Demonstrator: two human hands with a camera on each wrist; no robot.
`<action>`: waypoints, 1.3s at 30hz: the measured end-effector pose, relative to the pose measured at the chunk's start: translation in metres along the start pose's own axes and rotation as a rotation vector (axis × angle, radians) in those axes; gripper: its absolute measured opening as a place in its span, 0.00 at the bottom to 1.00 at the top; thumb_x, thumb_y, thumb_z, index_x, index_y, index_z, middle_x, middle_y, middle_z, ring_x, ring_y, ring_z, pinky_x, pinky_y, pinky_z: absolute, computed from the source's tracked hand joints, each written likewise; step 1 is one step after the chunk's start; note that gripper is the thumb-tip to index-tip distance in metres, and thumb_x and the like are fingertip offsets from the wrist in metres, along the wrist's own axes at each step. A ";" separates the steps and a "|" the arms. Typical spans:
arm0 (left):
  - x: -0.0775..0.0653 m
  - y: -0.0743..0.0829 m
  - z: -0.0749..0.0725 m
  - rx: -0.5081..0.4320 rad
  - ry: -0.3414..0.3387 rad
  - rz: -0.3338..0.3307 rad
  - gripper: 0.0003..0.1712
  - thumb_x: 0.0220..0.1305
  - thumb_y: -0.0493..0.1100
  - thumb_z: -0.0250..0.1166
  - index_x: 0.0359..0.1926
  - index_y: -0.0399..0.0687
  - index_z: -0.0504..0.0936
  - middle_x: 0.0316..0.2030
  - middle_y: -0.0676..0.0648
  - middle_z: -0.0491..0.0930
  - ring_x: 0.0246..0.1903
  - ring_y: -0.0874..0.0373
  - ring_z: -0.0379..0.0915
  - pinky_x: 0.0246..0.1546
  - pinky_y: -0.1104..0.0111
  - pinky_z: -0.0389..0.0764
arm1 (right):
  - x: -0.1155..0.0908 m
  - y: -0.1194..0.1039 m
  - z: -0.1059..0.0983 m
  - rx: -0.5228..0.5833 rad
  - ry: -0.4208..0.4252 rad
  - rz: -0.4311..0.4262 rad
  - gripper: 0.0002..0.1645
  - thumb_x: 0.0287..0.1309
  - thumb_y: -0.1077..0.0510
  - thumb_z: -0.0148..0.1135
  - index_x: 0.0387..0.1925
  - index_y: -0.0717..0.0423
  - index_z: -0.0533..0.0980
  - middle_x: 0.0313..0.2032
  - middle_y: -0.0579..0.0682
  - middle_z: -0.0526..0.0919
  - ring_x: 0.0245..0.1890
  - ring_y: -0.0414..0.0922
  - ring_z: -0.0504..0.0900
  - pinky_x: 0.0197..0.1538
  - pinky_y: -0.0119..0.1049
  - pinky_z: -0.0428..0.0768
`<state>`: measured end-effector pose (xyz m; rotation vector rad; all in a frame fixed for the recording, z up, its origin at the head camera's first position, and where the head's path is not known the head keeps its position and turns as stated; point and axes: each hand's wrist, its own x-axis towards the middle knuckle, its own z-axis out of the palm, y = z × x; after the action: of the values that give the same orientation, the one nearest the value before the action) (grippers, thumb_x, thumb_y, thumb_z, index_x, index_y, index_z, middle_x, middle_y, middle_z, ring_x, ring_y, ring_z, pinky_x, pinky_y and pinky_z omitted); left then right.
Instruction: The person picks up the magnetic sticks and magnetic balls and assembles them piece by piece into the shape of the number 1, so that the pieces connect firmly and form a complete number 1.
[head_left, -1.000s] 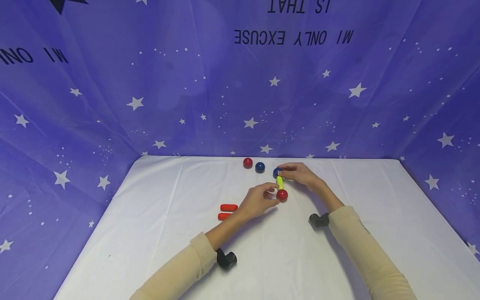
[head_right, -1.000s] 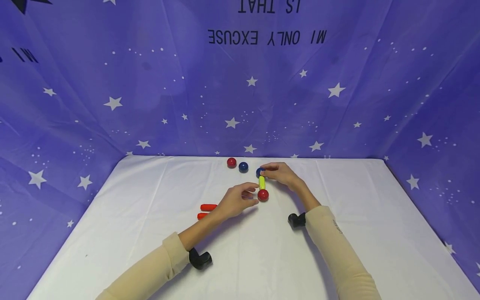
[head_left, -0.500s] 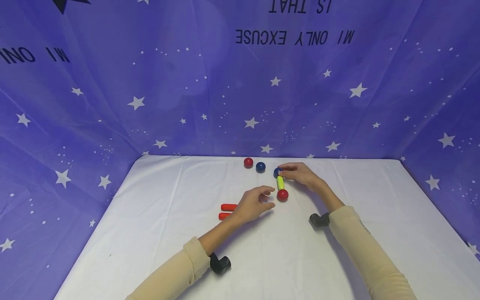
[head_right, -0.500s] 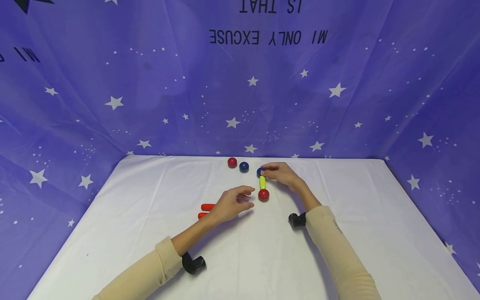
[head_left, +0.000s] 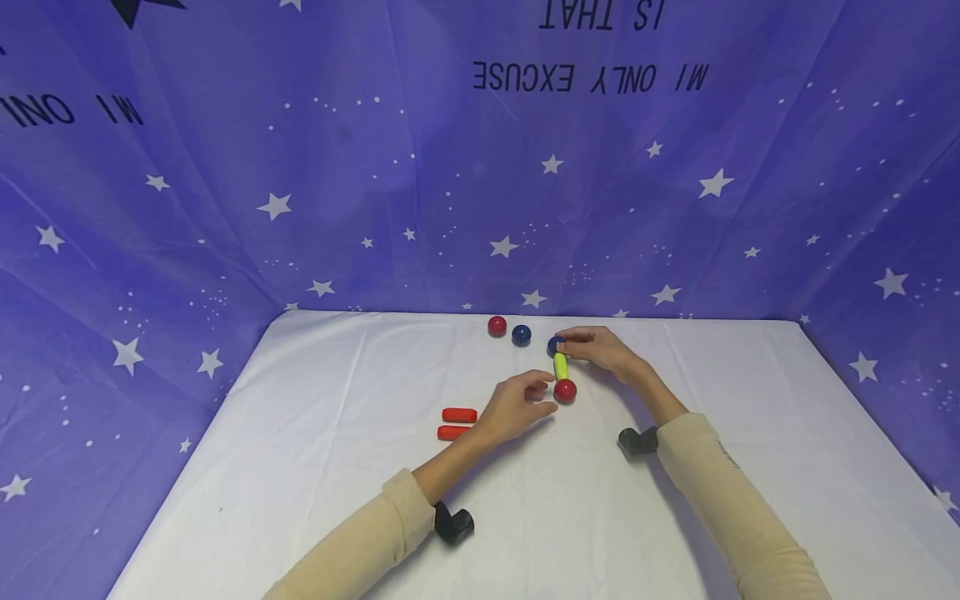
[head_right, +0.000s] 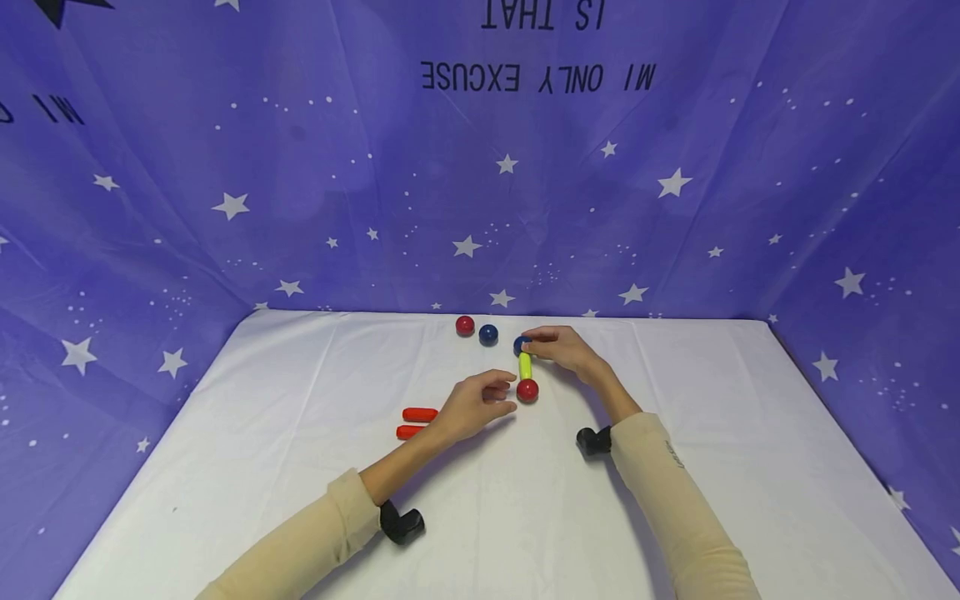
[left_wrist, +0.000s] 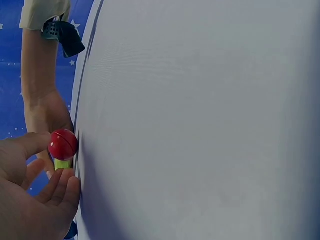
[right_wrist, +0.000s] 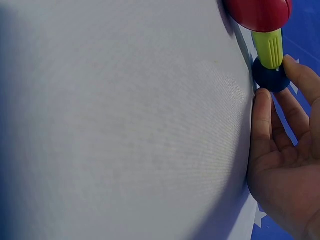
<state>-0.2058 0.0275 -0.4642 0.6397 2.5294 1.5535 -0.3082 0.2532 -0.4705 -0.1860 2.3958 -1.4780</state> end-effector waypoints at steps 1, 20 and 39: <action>0.001 0.000 0.001 -0.002 0.002 -0.006 0.24 0.60 0.35 0.72 0.58 0.40 0.80 0.47 0.40 0.83 0.48 0.49 0.81 0.52 0.60 0.79 | 0.000 0.000 0.000 -0.001 0.001 0.001 0.32 0.60 0.47 0.70 0.63 0.56 0.76 0.64 0.60 0.74 0.65 0.57 0.69 0.64 0.53 0.69; 0.015 -0.001 0.013 -0.025 0.046 -0.019 0.20 0.60 0.35 0.72 0.54 0.40 0.83 0.44 0.42 0.84 0.43 0.52 0.82 0.46 0.70 0.80 | -0.004 0.000 0.000 -0.030 0.014 -0.008 0.34 0.60 0.48 0.70 0.65 0.56 0.74 0.64 0.60 0.74 0.65 0.57 0.69 0.64 0.54 0.68; 0.014 -0.003 0.014 -0.013 0.059 -0.011 0.19 0.59 0.35 0.72 0.53 0.40 0.83 0.43 0.42 0.85 0.43 0.49 0.82 0.45 0.69 0.80 | -0.040 0.001 0.014 -0.005 0.139 -0.017 0.27 0.66 0.52 0.64 0.60 0.65 0.73 0.52 0.63 0.80 0.50 0.56 0.81 0.55 0.45 0.77</action>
<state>-0.2155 0.0436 -0.4717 0.5854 2.5579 1.6070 -0.2654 0.2528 -0.4687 -0.1075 2.5121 -1.5399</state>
